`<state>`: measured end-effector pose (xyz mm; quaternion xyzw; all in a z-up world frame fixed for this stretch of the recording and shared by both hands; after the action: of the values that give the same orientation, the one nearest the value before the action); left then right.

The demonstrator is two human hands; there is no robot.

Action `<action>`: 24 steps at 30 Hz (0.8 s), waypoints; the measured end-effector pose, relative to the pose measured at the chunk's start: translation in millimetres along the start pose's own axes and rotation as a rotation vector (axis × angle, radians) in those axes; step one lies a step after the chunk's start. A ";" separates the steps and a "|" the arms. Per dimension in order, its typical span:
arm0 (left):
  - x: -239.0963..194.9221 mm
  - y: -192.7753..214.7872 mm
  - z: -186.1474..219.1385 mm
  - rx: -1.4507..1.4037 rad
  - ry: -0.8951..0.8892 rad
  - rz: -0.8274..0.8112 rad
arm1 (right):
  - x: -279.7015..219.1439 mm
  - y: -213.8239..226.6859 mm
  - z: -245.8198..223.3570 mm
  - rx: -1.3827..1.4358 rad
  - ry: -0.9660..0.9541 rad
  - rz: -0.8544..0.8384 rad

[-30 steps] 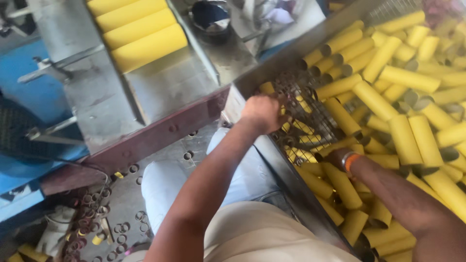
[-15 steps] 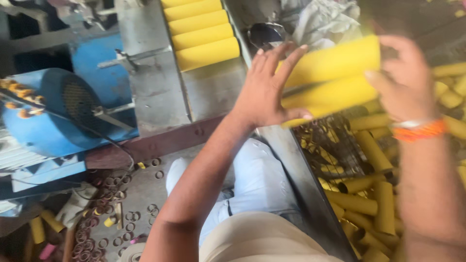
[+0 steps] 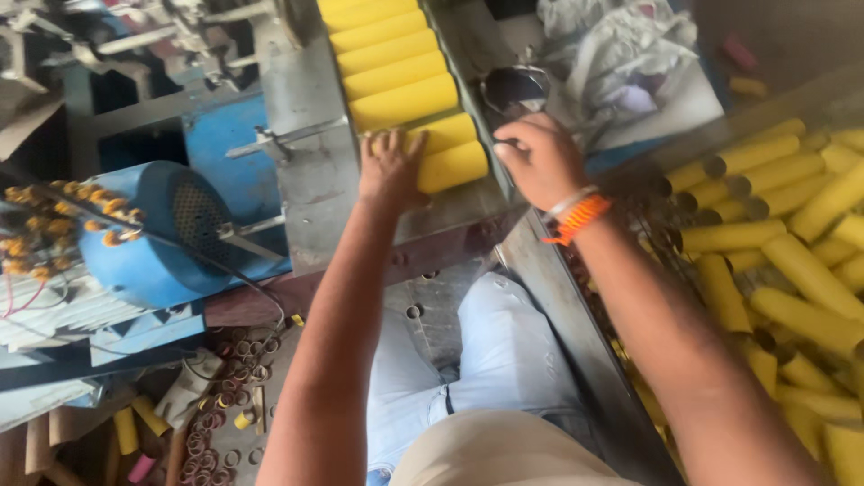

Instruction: The person repeatedly picks yellow cylindrical objects from a metal bin and places them onto a conveyor belt. The person handles the cylinders one at a time, moving them from a pile to the belt.

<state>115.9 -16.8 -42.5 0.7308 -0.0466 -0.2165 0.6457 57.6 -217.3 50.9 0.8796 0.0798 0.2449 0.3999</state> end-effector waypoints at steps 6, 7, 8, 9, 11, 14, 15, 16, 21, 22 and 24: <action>-26.7 52.0 61.2 -0.163 -0.178 0.322 | -191.5 35.4 140.5 0.249 -0.443 0.041; -41.9 59.5 81.2 -0.265 -0.258 0.387 | -233.8 31.5 171.9 0.288 -0.592 0.030; -54.9 68.0 98.9 -0.374 -0.336 0.447 | -278.5 28.0 198.2 0.332 -0.739 0.020; -63.2 72.5 123.9 -0.437 -0.441 0.446 | -315.1 29.3 210.8 0.224 -0.789 -0.022; -79.6 74.4 181.3 -0.568 -0.631 0.434 | -380.5 24.9 225.3 0.022 -0.881 -0.132; -87.9 59.5 253.9 -0.671 -0.801 0.243 | -463.0 -24.3 246.6 0.078 -1.196 -0.466; -83.0 50.4 270.5 -0.589 -0.745 0.167 | -454.5 -23.3 244.3 0.035 -1.055 -0.386; -78.8 41.0 283.8 -0.507 -0.689 0.094 | -448.3 -26.1 230.6 -0.008 -0.913 -0.307; -77.3 44.4 289.0 -0.443 -0.679 0.169 | -392.1 -76.0 189.4 -0.212 -0.525 -0.347; -76.9 44.2 287.6 -0.438 -0.684 0.170 | -379.1 -87.6 185.1 -0.233 -0.481 -0.373; -76.2 40.5 287.0 -0.426 -0.671 0.134 | -357.9 -103.8 183.9 -0.473 -0.485 -0.417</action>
<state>-52.3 -262.0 -4.7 0.4647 -0.2566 -0.4055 0.7442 -156.0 -390.6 -260.6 0.7604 0.1012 -0.0449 0.6399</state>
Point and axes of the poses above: each hand's wrist, its own x-axis towards the middle knuckle, its own y-axis out of the back of the hand, z = x × y, the point moved 10 cm from there along x, towards the middle knuckle, and after that the axes turned 12 degrees about -z, right-handed, at the moved point
